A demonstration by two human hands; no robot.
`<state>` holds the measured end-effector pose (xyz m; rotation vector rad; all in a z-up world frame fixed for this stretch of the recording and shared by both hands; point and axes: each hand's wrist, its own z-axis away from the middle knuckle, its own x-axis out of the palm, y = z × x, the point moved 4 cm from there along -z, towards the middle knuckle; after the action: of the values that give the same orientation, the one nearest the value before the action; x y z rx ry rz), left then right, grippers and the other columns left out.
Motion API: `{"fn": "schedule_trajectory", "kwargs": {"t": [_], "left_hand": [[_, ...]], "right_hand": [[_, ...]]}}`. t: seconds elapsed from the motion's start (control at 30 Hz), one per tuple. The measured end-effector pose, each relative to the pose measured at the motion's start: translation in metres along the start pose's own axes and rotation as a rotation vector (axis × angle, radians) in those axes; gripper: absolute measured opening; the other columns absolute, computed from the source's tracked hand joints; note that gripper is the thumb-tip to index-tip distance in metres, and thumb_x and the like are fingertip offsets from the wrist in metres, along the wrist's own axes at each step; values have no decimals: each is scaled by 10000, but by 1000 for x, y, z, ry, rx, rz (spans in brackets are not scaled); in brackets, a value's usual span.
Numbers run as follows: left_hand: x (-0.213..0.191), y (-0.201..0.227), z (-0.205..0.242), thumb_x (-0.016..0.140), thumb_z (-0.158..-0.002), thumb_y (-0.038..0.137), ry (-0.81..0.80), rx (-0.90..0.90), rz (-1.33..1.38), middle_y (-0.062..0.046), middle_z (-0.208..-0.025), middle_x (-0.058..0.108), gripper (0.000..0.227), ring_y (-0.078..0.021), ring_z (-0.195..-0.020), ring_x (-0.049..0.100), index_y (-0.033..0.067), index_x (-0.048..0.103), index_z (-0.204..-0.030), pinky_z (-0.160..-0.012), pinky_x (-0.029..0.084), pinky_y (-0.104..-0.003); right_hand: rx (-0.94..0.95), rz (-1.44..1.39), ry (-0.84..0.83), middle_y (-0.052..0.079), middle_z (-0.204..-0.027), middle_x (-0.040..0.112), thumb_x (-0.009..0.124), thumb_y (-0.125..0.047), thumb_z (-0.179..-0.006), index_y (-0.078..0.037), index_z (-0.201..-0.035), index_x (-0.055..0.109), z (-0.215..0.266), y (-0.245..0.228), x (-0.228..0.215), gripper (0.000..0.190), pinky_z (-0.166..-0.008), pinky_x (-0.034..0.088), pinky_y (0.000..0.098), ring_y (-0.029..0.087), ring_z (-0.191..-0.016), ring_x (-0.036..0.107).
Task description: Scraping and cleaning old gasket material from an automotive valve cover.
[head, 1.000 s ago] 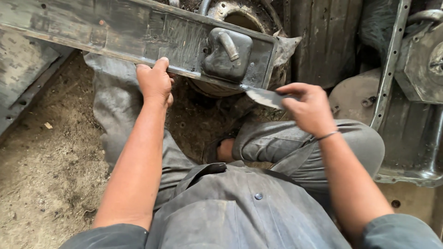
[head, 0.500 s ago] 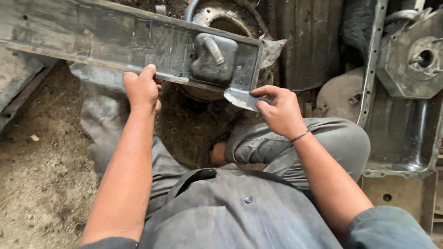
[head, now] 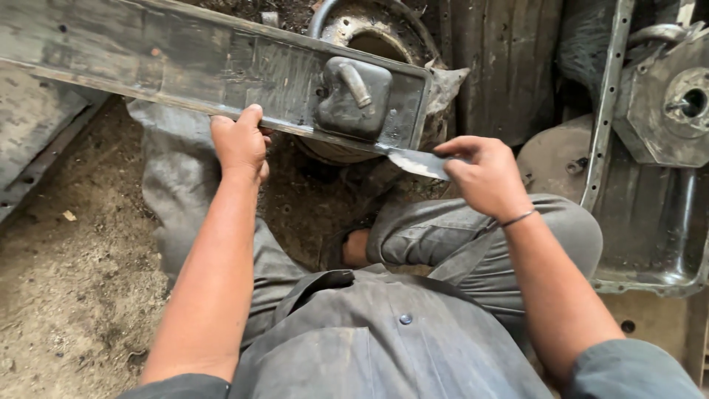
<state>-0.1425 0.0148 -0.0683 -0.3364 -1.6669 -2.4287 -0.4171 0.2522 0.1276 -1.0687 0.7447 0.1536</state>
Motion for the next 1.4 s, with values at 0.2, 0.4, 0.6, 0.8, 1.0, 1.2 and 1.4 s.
{"fn": "schedule_trajectory", "kwargs": {"t": [0.2, 0.4, 0.6, 0.8, 1.0, 1.2, 1.4], "left_hand": [[3, 8, 8, 707, -850, 118, 83, -53, -54, -65, -686, 600, 234, -139, -479, 551, 2, 510, -902, -425, 445, -308], [4, 12, 8, 708, -831, 119, 57, -12, -14, -54, -699, 589, 241, -134, -480, 550, 13, 512, -925, -424, 459, -310], [2, 11, 10, 724, -850, 123, 104, -55, -60, -76, -704, 593, 285, -151, -483, 556, 5, 480, -939, -430, 464, -321], [5, 11, 11, 711, -854, 111, 71, 6, -5, -65, -758, 608, 262, -140, -499, 557, 19, 511, -995, -437, 470, -304], [4, 14, 9, 713, -844, 98, 62, -23, -1, -54, -770, 616, 269, -127, -528, 588, 13, 504, -991, -441, 478, -302], [4, 4, 6, 725, -859, 112, 83, -22, 3, -67, -746, 597, 281, -140, -504, 554, 4, 504, -994, -438, 470, -307], [8, 30, 19, 674, -821, 101, 34, 2, -1, -52, -751, 607, 258, -132, -488, 545, 53, 520, -1022, -424, 453, -309]], "right_hand": [[8, 7, -9, 98, -822, 702, 649, -33, -843, 15, -1097, 764, -10, -5, 33, 283, -640, 484, 287, 111, -720, 577], [54, -38, -31, 33, -883, 744, 630, -33, -806, 12, -1074, 753, -10, 17, -4, 298, -692, 535, 236, 63, -766, 635], [-4, 17, 19, 78, -891, 747, 634, -28, -833, 29, -1068, 753, -14, -9, 14, 270, -691, 526, 255, 94, -768, 637], [-3, -48, -13, 69, -938, 770, 617, -32, -818, 19, -1074, 750, -8, 17, -1, 293, -743, 550, 228, 71, -807, 669], [-111, 89, 51, 76, -899, 777, 626, -49, -842, -8, -1079, 763, 0, -29, 34, 277, -680, 545, 244, 77, -754, 660], [-90, 158, 88, 82, -881, 778, 616, -43, -831, -19, -1072, 776, 5, -24, 19, 291, -663, 529, 245, 83, -730, 652], [-104, 151, 34, 80, -846, 765, 626, -40, -826, -12, -1079, 774, -6, -31, 35, 294, -656, 534, 252, 96, -696, 633]]}}
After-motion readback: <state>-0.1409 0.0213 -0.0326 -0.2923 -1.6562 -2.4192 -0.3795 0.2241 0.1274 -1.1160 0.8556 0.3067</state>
